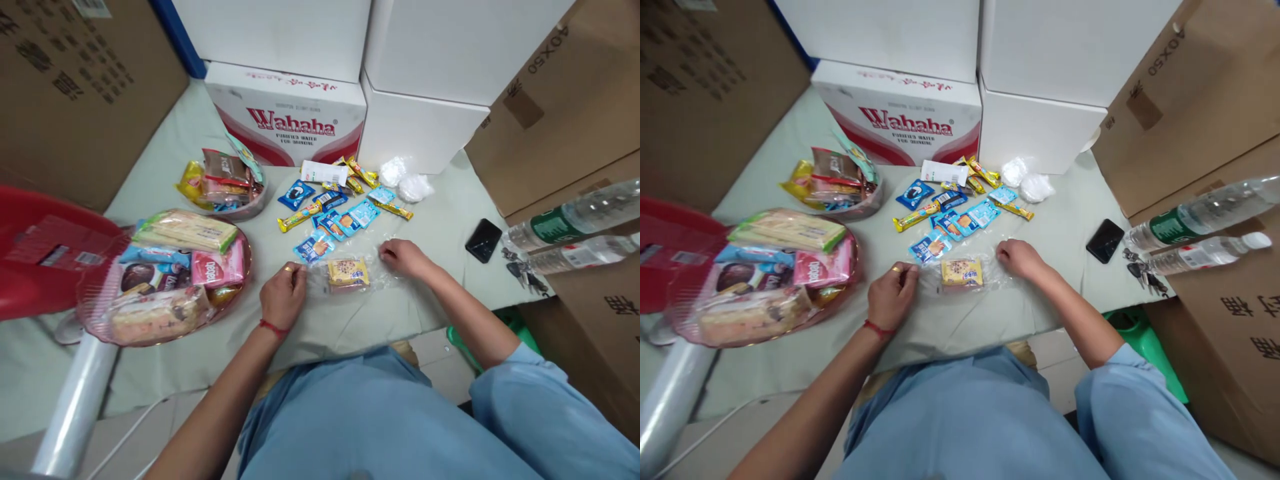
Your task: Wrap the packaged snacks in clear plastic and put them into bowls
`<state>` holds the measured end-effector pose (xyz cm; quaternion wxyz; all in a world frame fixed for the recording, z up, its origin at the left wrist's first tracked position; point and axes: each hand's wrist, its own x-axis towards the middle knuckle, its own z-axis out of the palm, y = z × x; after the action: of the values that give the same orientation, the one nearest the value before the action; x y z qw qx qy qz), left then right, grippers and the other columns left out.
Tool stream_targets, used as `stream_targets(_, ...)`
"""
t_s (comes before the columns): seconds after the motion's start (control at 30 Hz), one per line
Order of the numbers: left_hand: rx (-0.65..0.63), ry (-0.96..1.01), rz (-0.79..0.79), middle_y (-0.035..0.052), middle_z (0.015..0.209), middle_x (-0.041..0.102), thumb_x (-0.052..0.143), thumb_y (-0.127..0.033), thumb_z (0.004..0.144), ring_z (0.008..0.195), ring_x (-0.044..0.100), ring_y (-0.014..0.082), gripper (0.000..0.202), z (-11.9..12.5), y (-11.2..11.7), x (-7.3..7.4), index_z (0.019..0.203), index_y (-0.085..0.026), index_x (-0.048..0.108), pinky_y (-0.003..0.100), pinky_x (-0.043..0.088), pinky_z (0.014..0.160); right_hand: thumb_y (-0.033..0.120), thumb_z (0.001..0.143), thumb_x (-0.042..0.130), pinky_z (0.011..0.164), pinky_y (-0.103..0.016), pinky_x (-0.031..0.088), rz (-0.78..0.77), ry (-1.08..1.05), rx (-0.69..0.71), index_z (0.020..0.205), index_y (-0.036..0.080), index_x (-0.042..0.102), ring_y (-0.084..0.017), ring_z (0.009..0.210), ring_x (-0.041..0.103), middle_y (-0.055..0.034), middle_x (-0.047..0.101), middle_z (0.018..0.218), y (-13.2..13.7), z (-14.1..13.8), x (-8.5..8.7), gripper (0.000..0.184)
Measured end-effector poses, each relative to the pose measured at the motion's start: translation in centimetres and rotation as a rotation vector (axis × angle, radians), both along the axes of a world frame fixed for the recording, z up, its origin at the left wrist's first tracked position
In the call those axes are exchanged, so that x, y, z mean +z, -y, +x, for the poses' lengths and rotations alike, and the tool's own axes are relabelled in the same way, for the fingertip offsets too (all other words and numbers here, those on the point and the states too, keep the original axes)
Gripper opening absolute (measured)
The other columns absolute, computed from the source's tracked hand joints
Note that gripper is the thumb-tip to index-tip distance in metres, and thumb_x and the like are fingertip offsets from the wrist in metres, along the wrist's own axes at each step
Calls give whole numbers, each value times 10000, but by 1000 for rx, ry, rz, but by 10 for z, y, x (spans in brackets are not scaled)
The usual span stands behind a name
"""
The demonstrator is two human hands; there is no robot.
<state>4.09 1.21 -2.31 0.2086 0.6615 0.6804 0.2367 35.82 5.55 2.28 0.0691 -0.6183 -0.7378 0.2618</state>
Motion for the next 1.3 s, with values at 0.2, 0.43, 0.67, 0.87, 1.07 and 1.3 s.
stream_targets(0.2, 95, -23, -30, 32, 676, 642, 467, -459, 981, 658, 610, 210, 324, 3, -11, -1, 859, -219, 647, 290, 309, 600, 282, 1053, 483, 876, -366, 485, 411, -5, 198, 1152, 214, 715, -264, 1041, 607, -124, 698, 1095, 26, -41, 22, 260)
stream_targets(0.43, 141, 23, 281, 138, 1077, 671, 493, -392, 997, 937, 656, 260, 266, -9, 3, 15, 1045, -176, 642, 392, 504, 822, 262, 1000, 638, 811, -288, 481, 54, -185, 154, 1081, 184, 748, -195, 926, 671, -80, 722, 1024, 0, -75, -15, 157)
stream_targets(0.67, -373, -182, 577, 72, 1209, 758, 529, -164, 956, 904, 665, 228, 468, 30, 51, 26, 1399, -304, 584, 398, 518, 825, 271, 984, 659, 775, -271, 447, 53, -196, 152, 959, 204, 766, -176, 880, 665, -49, 734, 949, 2, -75, -21, 129)
stream_targets(0.87, -464, -252, 304, 61, 1334, 740, 458, -132, 958, 960, 663, 260, 513, 48, 25, 7, 1417, -249, 654, 423, 534, 797, 302, 1017, 585, 834, -355, 465, 220, 18, 114, 1125, 212, 758, -266, 984, 617, -107, 752, 1052, -18, -69, -6, 223)
stream_targets(1.07, -494, -291, 300, 55, 1305, 755, 459, -97, 961, 929, 652, 251, 451, 46, 21, 8, 1302, -218, 729, 406, 542, 780, 267, 896, 732, 932, -432, 444, 152, 199, 184, 1246, 180, 707, -338, 1087, 572, -133, 745, 1054, -53, -77, -4, 362)
stream_targets(1.3, -514, -286, 289, 74, 1329, 741, 458, -109, 961, 978, 646, 266, 476, 48, 22, 9, 1353, -227, 701, 419, 548, 780, 170, 931, 613, 822, -292, 435, 164, 14, 372, 926, 177, 730, -191, 882, 596, -70, 670, 976, -39, -74, 19, 117)
